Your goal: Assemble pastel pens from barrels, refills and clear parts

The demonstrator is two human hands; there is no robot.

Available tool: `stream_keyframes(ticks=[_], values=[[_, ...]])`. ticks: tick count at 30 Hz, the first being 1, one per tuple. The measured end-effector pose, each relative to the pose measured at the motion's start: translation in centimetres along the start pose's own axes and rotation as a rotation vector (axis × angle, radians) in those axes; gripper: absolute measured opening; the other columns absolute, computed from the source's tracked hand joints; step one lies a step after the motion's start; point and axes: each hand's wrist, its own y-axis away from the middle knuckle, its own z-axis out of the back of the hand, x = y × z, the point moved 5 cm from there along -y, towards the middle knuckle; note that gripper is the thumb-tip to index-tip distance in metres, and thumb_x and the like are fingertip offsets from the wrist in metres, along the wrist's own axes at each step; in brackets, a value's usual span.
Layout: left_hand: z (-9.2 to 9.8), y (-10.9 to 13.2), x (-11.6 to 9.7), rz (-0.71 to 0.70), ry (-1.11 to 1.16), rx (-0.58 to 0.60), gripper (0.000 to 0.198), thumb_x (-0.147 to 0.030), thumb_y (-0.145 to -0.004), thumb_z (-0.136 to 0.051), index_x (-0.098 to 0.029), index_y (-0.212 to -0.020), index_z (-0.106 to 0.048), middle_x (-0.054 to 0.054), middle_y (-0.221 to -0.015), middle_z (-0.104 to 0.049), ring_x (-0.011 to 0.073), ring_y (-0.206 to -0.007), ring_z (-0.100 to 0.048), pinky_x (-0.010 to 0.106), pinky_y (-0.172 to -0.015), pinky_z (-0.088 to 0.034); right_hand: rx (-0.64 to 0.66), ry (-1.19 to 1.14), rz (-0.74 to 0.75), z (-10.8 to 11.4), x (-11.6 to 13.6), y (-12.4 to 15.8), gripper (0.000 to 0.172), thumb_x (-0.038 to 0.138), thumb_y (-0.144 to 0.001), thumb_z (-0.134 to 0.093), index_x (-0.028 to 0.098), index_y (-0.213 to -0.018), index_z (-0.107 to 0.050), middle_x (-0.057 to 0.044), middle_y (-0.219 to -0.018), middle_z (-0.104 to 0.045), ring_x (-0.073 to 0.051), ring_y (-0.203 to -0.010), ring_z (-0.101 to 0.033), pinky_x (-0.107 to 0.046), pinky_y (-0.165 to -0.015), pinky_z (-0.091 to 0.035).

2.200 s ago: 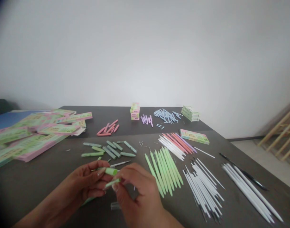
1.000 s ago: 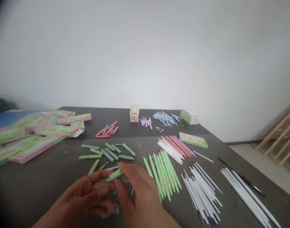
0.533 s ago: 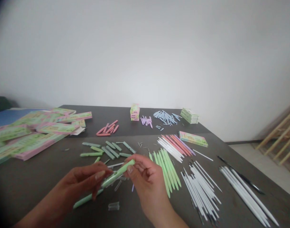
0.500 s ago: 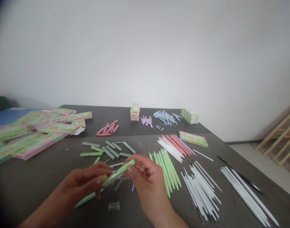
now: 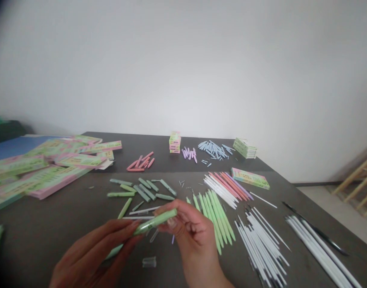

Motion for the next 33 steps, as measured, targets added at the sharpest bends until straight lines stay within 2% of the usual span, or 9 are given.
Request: stream_keyframes(ticks=[5,7,11,14,16,18,25,31,33], values=[[0.5,-0.1,-0.1,-0.063,-0.032,0.038,0.010,-0.024,-0.069,-0.072,-0.028,-0.075,-0.065,-0.001,-0.071,-0.071,0.0136,-0.062,-0.064,0.021,-0.064,-0.049,0.006,-0.049,-0.006,0.1,-0.1,-0.1,0.015,0.024,-0.085,-0.057,0.024,-0.097,-0.066,-0.004,-0.093,-0.068,-0.016,-0.088,-0.063,-0.028,-0.074,-0.054],[0.7,-0.3,0.5,0.000,0.047,0.033,0.020,-0.029,-0.063,-0.076,-0.025,-0.064,-0.057,-0.002,-0.069,-0.068,0.0129,-0.059,-0.062,0.020,-0.060,-0.047,-0.007,-0.036,0.003,0.4,0.0,-0.2,0.016,0.024,-0.085,-0.056,0.025,-0.098,-0.065,-0.004,-0.094,-0.068,-0.016,-0.089,-0.063,-0.028,-0.075,-0.054],[0.2,-0.7,1.3,0.178,0.306,0.038,0.025,-0.035,-0.066,-0.074,-0.025,-0.082,-0.059,0.004,-0.092,-0.066,0.0190,-0.083,-0.062,0.025,-0.074,-0.047,0.009,0.127,0.060,0.5,0.8,-0.2,0.019,0.022,-0.086,-0.054,0.027,-0.102,-0.064,-0.003,-0.092,-0.068,-0.016,-0.085,-0.063,-0.027,-0.074,-0.053],[-1.4,-1.0,0.9,0.199,0.430,0.262,0.017,-0.026,-0.081,-0.057,-0.026,-0.096,-0.064,0.005,-0.098,-0.065,0.0179,-0.090,-0.061,0.023,-0.078,-0.047,0.093,0.359,0.131,-0.3,1.4,-0.1,0.020,0.017,-0.086,-0.052,0.025,-0.099,-0.066,-0.003,-0.087,-0.068,-0.014,-0.079,-0.063,-0.022,-0.068,-0.052],[-2.5,-0.9,0.7,0.194,0.455,0.431,0.020,-0.022,-0.085,-0.050,-0.027,-0.096,-0.066,0.004,-0.091,-0.066,0.0157,-0.084,-0.062,0.020,-0.073,-0.048,0.139,0.473,0.165,-0.7,1.6,0.1,0.020,0.015,-0.085,-0.051,0.024,-0.095,-0.066,-0.002,-0.083,-0.067,-0.013,-0.075,-0.063,-0.020,-0.066,-0.050],[-3.1,-0.7,0.7,0.158,0.424,0.511,0.021,-0.021,-0.086,-0.050,-0.027,-0.097,-0.067,0.004,-0.087,-0.066,0.0155,-0.080,-0.062,0.020,-0.071,-0.048,0.152,0.532,0.177,-0.9,1.6,0.2,0.018,0.014,-0.084,-0.051,0.023,-0.092,-0.066,-0.001,-0.080,-0.067,-0.013,-0.071,-0.062,-0.019,-0.064,-0.049],[-3.4,-0.2,0.6,-0.025,0.173,0.517,0.025,-0.023,-0.085,-0.050,-0.029,-0.103,-0.066,0.005,-0.084,-0.070,0.0179,-0.076,-0.063,0.024,-0.071,-0.049,0.156,0.527,0.163,-1.0,1.0,0.1,0.016,0.016,-0.084,-0.051,0.022,-0.089,-0.065,-0.002,-0.077,-0.066,-0.014,-0.067,-0.061,-0.021,-0.061,-0.050],[-3.2,-0.3,2.0,0.146,0.093,0.557,0.018,-0.034,-0.078,-0.060,-0.030,-0.092,-0.071,0.005,-0.088,-0.072,0.0227,-0.081,-0.066,0.030,-0.076,-0.052,0.037,0.479,0.182,-0.1,1.8,-0.1,0.018,0.017,-0.084,-0.054,0.025,-0.095,-0.066,0.000,-0.076,-0.067,-0.013,-0.069,-0.063,-0.018,-0.060,-0.051],[-2.8,-0.4,2.4,0.223,0.145,0.514,0.033,-0.041,-0.070,-0.067,-0.031,-0.102,-0.068,0.005,-0.103,-0.070,0.0265,-0.093,-0.064,0.034,-0.085,-0.050,0.002,0.475,0.199,0.2,2.1,0.0,0.019,0.016,-0.083,-0.055,0.026,-0.097,-0.065,0.000,-0.076,-0.067,-0.013,-0.068,-0.063,-0.018,-0.061,-0.051]])
